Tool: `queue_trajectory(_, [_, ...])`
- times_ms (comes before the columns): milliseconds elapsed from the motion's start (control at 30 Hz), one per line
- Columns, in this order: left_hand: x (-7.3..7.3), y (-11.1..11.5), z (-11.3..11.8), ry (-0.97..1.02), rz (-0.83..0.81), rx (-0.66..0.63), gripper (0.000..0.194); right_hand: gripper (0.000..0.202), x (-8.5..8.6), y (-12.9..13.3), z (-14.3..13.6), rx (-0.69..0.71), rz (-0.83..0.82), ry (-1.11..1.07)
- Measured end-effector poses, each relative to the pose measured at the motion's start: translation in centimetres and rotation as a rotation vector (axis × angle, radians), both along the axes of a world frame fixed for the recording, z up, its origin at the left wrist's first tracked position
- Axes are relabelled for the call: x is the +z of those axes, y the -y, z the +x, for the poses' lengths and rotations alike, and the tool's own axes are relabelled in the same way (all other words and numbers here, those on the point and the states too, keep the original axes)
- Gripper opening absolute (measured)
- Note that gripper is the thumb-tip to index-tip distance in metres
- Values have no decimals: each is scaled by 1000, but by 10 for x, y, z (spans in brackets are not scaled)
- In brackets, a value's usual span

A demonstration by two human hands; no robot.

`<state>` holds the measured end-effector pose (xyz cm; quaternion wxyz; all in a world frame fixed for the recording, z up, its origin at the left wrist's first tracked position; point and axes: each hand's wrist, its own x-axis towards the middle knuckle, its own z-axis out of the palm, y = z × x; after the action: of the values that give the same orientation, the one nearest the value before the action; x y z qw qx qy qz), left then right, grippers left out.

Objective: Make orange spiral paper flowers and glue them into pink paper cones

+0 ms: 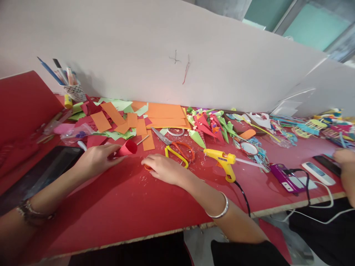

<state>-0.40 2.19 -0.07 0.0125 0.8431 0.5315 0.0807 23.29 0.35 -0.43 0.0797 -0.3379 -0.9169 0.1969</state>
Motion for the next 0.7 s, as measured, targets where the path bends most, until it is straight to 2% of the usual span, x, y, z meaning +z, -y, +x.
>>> queue_trajectory(333, [-2, -1, 1, 6, -6, -23, 19, 18, 8, 6, 7, -94, -24, -86])
queue_trajectory(467, [-1, -1, 1, 1, -8, -19, 20, 25, 11, 9, 11, -128, -34, -114])
queue_trajectory(567, [-1, 0, 2, 6, -19, -15, 21, 35, 13, 13, 12, -108, -43, -106])
queue_trajectory(700, [-1, -1, 2, 5, -30, -12, 21, 28, 14, 14, 12, -90, -25, -91])
